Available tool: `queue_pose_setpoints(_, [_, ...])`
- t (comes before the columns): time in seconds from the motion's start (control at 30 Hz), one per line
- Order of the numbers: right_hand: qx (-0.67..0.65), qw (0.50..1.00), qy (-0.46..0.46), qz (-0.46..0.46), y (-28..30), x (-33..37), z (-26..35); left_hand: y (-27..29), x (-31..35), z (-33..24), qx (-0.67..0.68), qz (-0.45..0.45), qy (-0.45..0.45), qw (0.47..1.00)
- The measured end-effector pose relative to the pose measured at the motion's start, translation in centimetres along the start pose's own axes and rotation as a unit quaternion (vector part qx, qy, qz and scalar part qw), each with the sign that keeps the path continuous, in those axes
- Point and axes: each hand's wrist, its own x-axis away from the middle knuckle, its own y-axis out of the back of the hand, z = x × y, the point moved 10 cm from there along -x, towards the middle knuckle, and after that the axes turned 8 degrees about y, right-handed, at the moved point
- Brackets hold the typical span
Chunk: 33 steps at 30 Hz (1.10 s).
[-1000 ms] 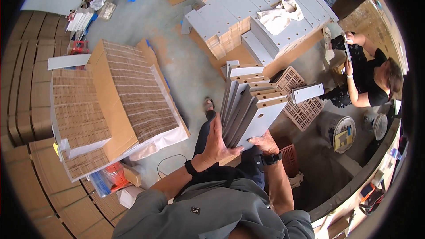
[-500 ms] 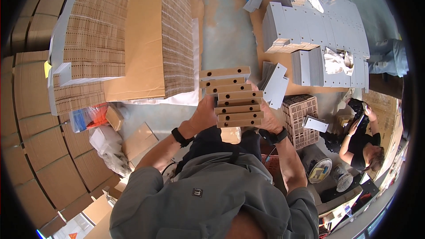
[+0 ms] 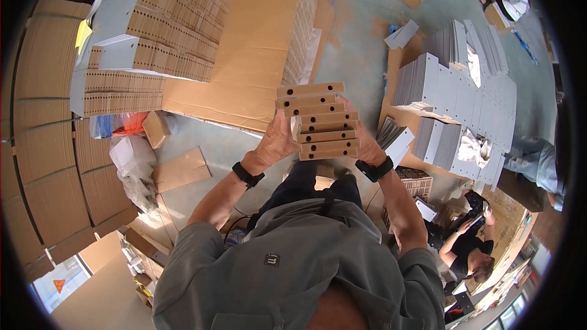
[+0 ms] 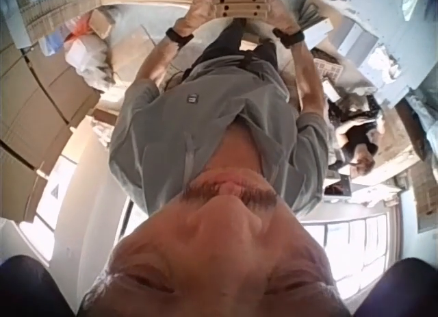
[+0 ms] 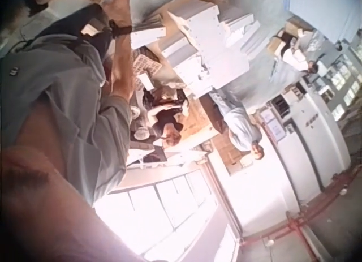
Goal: Clean individual manufacturing boards with a cloth and stack them neatly onto a pile.
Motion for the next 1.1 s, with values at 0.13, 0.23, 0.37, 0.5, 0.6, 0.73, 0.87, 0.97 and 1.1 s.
queue_pose_setpoints(0.13, [-0.133, 0.98, -0.148, 0.022, -2.0, -1.5, -3.0, 1.7, 2.1, -4.9, -0.249, -0.066, -0.203, 0.945])
queue_pose_setpoints(0.23, [-0.156, 0.978, -0.13, 0.035, -3.0, -2.8, -3.3, 2.1, 2.9, -8.8, -0.351, -0.122, -0.203, 0.906])
queue_pose_setpoints(0.37, [0.014, 0.991, -0.07, 0.109, -3.5, -4.6, -4.0, 3.7, 3.3, -9.0, -0.342, -0.187, -0.172, 0.905])
queue_pose_setpoints(0.5, [0.088, 0.986, 0.051, 0.13, -4.5, -7.7, -3.5, 6.0, 2.7, -6.5, -0.346, -0.212, -0.068, 0.912])
queue_pose_setpoints(0.6, [0.137, 0.965, 0.165, 0.148, -6.4, -10.3, -1.4, 7.7, 2.7, -6.2, -0.369, -0.233, -0.086, 0.896])
queue_pose_setpoints(0.73, [0.142, 0.959, 0.19, 0.158, -8.4, -12.0, -2.6, 10.1, 2.8, -4.9, -0.318, -0.257, -0.097, 0.907])
queue_pose_setpoints(0.87, [0.096, 0.971, 0.126, 0.18, -10.3, -13.3, -5.2, 11.8, 2.9, -3.2, -0.309, -0.254, -0.084, 0.913])
queue_pose_setpoints(0.97, [0.117, 0.965, 0.132, 0.194, -11.8, -14.4, -6.1, 13.2, 3.4, -3.2, -0.326, -0.276, -0.129, 0.895])
queue_pose_setpoints(1.1, [0.143, 0.962, 0.13, 0.195, -12.8, -15.6, -6.6, 15.0, 2.4, -1.0, -0.281, -0.261, -0.07, 0.921])
